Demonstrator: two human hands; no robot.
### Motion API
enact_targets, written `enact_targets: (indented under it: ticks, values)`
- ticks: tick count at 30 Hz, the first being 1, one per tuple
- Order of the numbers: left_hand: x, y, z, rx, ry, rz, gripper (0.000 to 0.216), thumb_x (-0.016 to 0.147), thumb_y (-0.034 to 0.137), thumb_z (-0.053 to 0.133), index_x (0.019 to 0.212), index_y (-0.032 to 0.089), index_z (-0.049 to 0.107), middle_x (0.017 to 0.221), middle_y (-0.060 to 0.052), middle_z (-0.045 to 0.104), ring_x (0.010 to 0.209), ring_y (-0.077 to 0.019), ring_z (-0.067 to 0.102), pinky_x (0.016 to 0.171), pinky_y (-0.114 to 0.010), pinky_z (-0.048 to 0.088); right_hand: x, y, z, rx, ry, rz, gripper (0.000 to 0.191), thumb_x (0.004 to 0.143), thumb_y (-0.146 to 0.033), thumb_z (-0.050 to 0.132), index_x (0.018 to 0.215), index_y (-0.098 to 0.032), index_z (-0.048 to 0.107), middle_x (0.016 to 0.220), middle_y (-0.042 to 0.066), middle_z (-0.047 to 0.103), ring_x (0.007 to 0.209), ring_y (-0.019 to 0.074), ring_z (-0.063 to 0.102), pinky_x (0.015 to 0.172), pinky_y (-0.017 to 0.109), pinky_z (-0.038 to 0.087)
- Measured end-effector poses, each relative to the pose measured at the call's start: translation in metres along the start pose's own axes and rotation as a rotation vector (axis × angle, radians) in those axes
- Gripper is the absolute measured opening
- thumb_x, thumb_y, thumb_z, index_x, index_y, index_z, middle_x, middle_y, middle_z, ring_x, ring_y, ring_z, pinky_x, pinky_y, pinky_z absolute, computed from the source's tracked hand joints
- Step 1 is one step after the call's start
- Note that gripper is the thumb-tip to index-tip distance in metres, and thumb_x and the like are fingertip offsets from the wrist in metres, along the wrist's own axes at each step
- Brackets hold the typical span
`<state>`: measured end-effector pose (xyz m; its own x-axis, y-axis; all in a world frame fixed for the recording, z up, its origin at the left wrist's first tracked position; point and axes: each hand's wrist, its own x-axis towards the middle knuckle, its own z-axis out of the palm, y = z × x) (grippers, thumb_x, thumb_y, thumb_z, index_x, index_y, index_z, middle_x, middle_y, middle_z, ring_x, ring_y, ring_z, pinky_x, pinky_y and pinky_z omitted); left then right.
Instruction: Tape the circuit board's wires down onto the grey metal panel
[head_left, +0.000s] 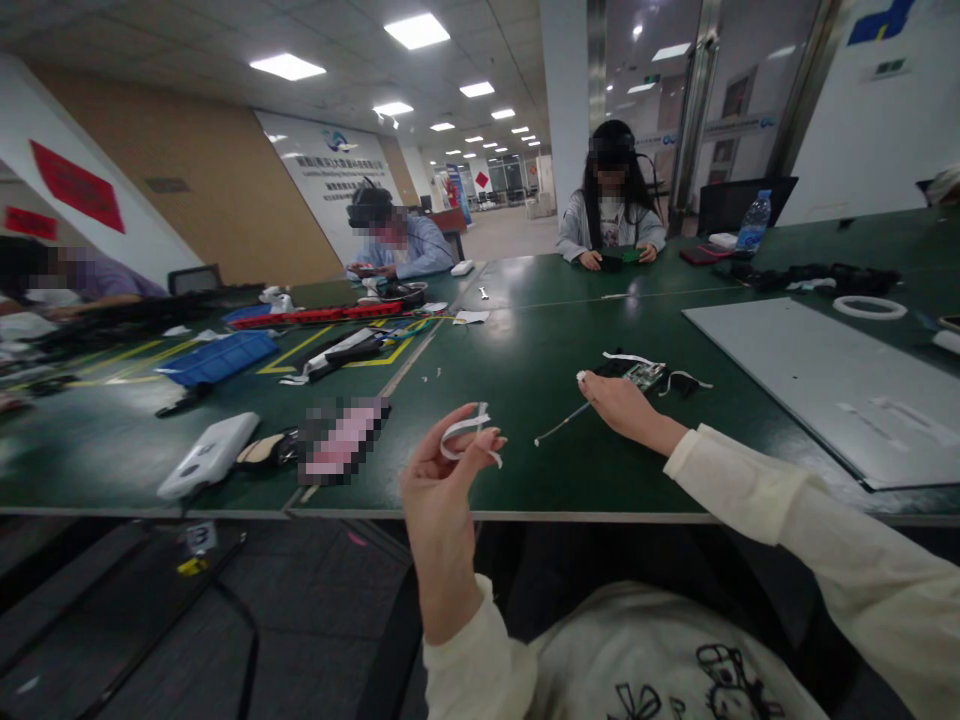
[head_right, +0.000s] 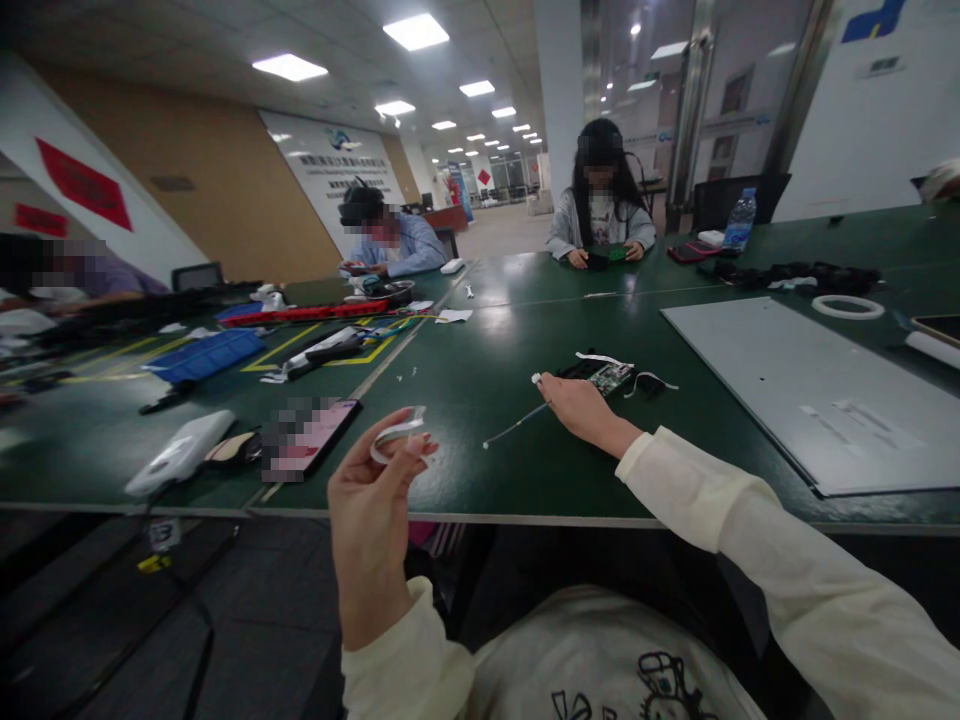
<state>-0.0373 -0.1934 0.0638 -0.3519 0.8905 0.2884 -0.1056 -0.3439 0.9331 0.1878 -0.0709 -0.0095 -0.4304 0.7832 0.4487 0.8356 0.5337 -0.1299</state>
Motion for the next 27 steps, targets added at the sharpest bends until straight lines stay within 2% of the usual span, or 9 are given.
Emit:
enact_targets:
  ticks: [3, 8, 12, 15, 17, 22, 25, 27]
  values:
    - [0.003, -0.011, -0.001, 0.063, -0.003, 0.003, 0.039, 0.064, 0.029, 0.080, 0.099, 0.015, 0.071, 0.073, -0.002, 0.071, 0.069, -0.0156, 0.069, 0.061, -0.023, 0.055, -0.001, -0.003, 0.001, 0.086, -0.009, -0.040, 0.029, 0.102, -0.029, 0.026, 0.100, -0.014, 0.050, 0.085, 0.009, 0.065, 0.072, 0.0172, 0.062, 0.061, 0.026, 0.039]
    - [0.000, -0.019, 0.011, 0.071, -0.107, -0.028, 0.035, 0.069, 0.034, 0.077, 0.098, 0.015, 0.071, 0.077, -0.003, 0.070, 0.072, -0.0162, 0.069, 0.063, -0.025, 0.057, -0.004, -0.005, 0.005, 0.204, -0.039, -0.117, 0.023, 0.100, -0.028, 0.034, 0.103, -0.017, 0.054, 0.096, 0.009, 0.063, 0.084, 0.0175, 0.060, 0.073, 0.028, 0.043]
    - [-0.004, -0.018, 0.022, 0.023, -0.217, -0.041, 0.037, 0.072, 0.033, 0.074, 0.105, 0.018, 0.068, 0.087, -0.004, 0.069, 0.079, -0.0167, 0.069, 0.065, -0.025, 0.057, -0.007, -0.004, 0.011, 0.264, -0.033, -0.187, 0.022, 0.096, -0.025, 0.042, 0.111, -0.017, 0.055, 0.099, 0.010, 0.060, 0.088, 0.0185, 0.057, 0.079, 0.031, 0.045]
    - [-0.006, -0.020, 0.029, -0.013, -0.261, -0.039, 0.044, 0.069, 0.028, 0.076, 0.111, 0.021, 0.064, 0.085, 0.000, 0.066, 0.079, -0.0148, 0.068, 0.067, -0.024, 0.056, -0.010, -0.003, 0.012, 0.286, -0.037, -0.240, 0.030, 0.093, -0.024, 0.046, 0.121, -0.015, 0.052, 0.102, 0.011, 0.058, 0.094, 0.0207, 0.055, 0.084, 0.035, 0.046]
    - [-0.008, -0.022, 0.034, -0.032, -0.230, -0.036, 0.043, 0.069, 0.026, 0.076, 0.110, 0.020, 0.064, 0.078, 0.002, 0.064, 0.071, -0.0118, 0.066, 0.065, -0.022, 0.055, -0.011, -0.004, 0.009, 0.316, -0.056, -0.271, 0.036, 0.091, -0.024, 0.049, 0.126, -0.015, 0.049, 0.108, 0.013, 0.056, 0.099, 0.0221, 0.054, 0.087, 0.037, 0.045]
    - [-0.009, -0.028, 0.039, -0.075, -0.163, -0.084, 0.024, 0.072, 0.030, 0.073, 0.090, 0.016, 0.068, 0.070, 0.002, 0.063, 0.056, -0.0072, 0.060, 0.055, -0.017, 0.050, -0.012, -0.002, -0.002, 0.477, -0.163, -0.408, 0.062, 0.087, -0.036, 0.060, 0.142, -0.019, 0.037, 0.128, 0.015, 0.049, 0.116, 0.0250, 0.047, 0.099, 0.042, 0.040]
    - [-0.007, -0.031, 0.039, -0.133, -0.135, -0.159, 0.024, 0.071, 0.033, 0.074, 0.084, 0.014, 0.067, 0.070, 0.001, 0.064, 0.055, -0.0071, 0.060, 0.050, -0.015, 0.046, -0.011, 0.001, -0.005, 0.528, -0.178, -0.447, 0.079, 0.082, -0.045, 0.065, 0.147, -0.019, 0.029, 0.138, 0.015, 0.042, 0.126, 0.0260, 0.040, 0.106, 0.043, 0.034]
    - [-0.005, -0.032, 0.038, -0.177, -0.114, -0.186, 0.025, 0.070, 0.034, 0.075, 0.081, 0.014, 0.065, 0.068, 0.001, 0.062, 0.053, -0.0062, 0.058, 0.047, -0.015, 0.043, -0.011, 0.002, -0.006, 0.507, -0.153, -0.429, 0.080, 0.082, -0.047, 0.065, 0.147, -0.019, 0.029, 0.138, 0.015, 0.041, 0.128, 0.0265, 0.037, 0.108, 0.044, 0.032]
